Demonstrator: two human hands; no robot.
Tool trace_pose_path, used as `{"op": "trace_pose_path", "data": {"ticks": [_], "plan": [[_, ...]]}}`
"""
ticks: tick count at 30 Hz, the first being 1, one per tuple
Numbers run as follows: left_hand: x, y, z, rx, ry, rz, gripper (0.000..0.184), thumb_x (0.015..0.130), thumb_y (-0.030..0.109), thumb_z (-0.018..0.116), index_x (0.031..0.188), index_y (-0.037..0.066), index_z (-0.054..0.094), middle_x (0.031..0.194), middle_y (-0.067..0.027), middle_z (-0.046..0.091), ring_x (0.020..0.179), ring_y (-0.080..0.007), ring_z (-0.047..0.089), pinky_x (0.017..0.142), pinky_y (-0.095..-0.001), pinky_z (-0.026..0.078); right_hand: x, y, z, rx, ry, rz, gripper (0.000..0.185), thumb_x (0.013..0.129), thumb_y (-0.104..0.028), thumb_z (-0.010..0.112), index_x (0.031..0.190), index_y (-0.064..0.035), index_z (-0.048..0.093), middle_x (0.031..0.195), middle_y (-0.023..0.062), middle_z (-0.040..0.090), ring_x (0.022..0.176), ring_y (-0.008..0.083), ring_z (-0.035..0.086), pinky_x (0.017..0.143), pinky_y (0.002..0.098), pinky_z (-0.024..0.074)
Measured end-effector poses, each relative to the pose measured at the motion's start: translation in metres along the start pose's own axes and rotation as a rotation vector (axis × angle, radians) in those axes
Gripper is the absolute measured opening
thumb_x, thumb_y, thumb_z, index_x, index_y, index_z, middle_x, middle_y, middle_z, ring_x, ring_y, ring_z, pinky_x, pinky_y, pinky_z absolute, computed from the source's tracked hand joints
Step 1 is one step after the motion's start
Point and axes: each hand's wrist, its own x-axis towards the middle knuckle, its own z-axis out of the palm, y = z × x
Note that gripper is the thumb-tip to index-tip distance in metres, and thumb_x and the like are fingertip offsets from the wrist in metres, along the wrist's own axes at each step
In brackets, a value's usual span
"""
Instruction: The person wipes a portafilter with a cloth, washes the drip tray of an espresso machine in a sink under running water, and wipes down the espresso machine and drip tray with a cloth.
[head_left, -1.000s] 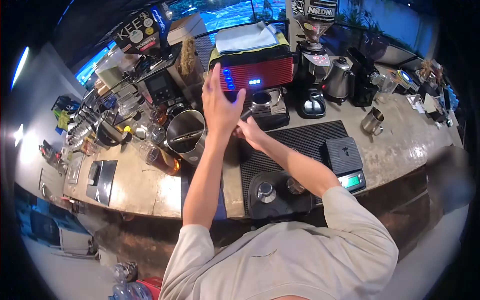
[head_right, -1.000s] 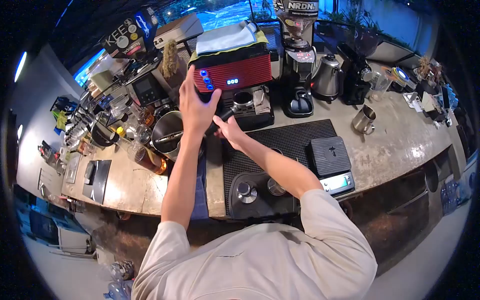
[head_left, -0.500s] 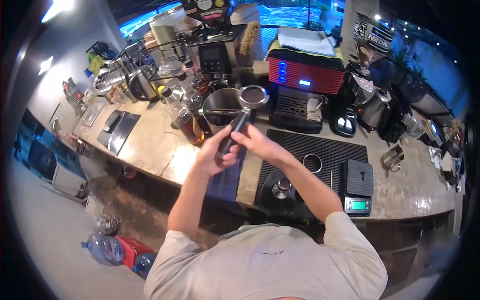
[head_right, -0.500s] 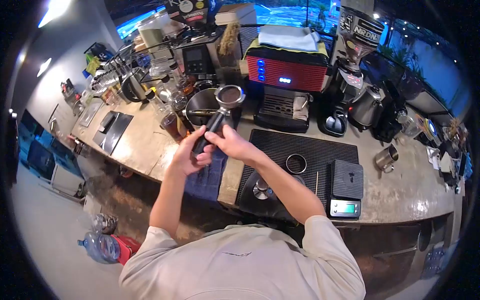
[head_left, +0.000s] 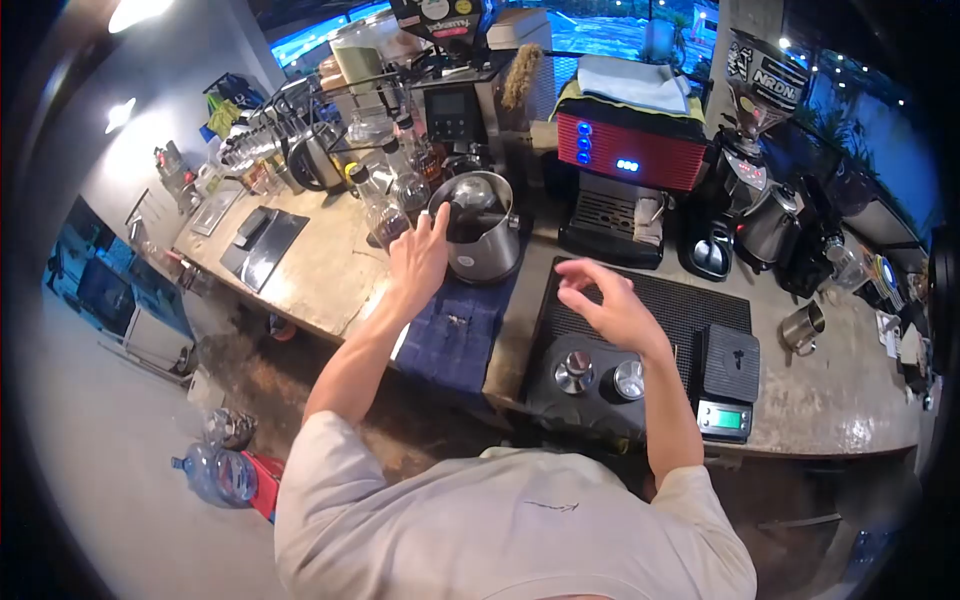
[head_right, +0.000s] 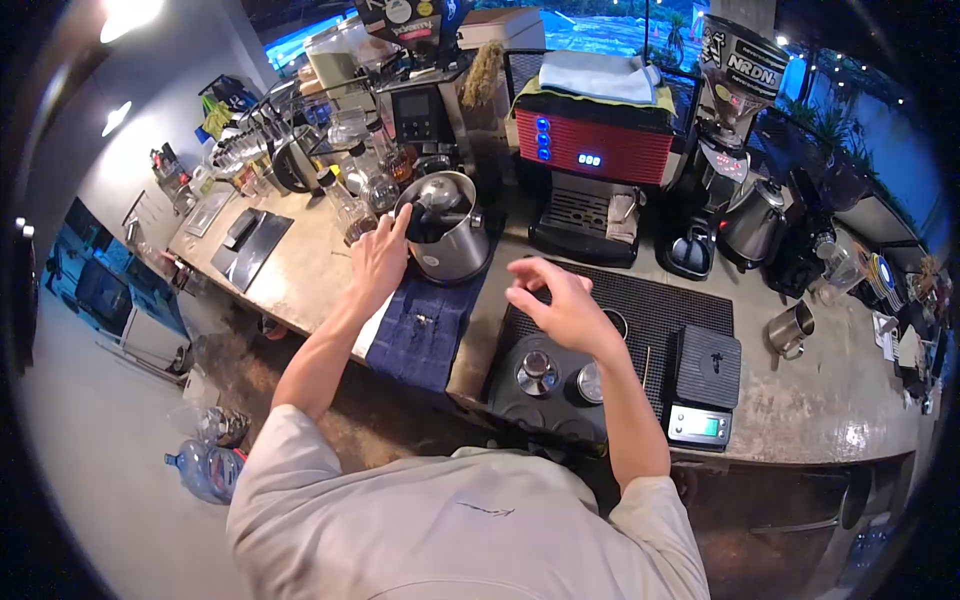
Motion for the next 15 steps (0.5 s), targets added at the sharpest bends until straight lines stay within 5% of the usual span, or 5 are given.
{"op": "trace_pose_path", "data": {"ticks": [4,9,15], "plan": [[0.018,0.006,-0.019,-0.103,0.015,-0.072,0.057,0.084,0.012,0.059,0.138,0.017,0.041,0.092,-0.0106,0.055,0.062,-0.0330,0.060,0.052,-0.0440,0.050,-0.015,0.003,-0.010,-0.025,0.098,0.031,0.032,0.089,-0.023,0.062,0.115,-0.0057,0.061,0.094,0.0044,0.065,0.088,0.0154,0.059,0.089,0.0313,0.0383],[-0.012,0.016,-0.004,-0.047,-0.113,-0.096,0.057,0.085,0.015,0.059,0.139,0.018,0.040,0.092,-0.0112,0.055,0.063,-0.0328,0.060,0.053,-0.0430,0.051,-0.044,-0.001,-0.009,0.096,0.106,0.063,0.028,0.088,-0.013,0.061,0.113,-0.0012,0.061,0.092,0.0051,0.064,0.083,0.0137,0.057,0.076,0.0265,0.0461],[-0.017,0.016,-0.012,-0.140,0.006,-0.211,0.058,0.085,0.018,0.061,0.139,0.020,0.040,0.093,-0.0114,0.055,0.062,-0.0334,0.060,0.054,-0.0431,0.051,-0.062,-0.010,0.008,0.260,-0.148,0.000,0.026,0.086,-0.013,0.063,0.109,-0.0018,0.062,0.077,0.0028,0.061,0.069,0.0113,0.052,0.064,0.0241,0.0427]]}}
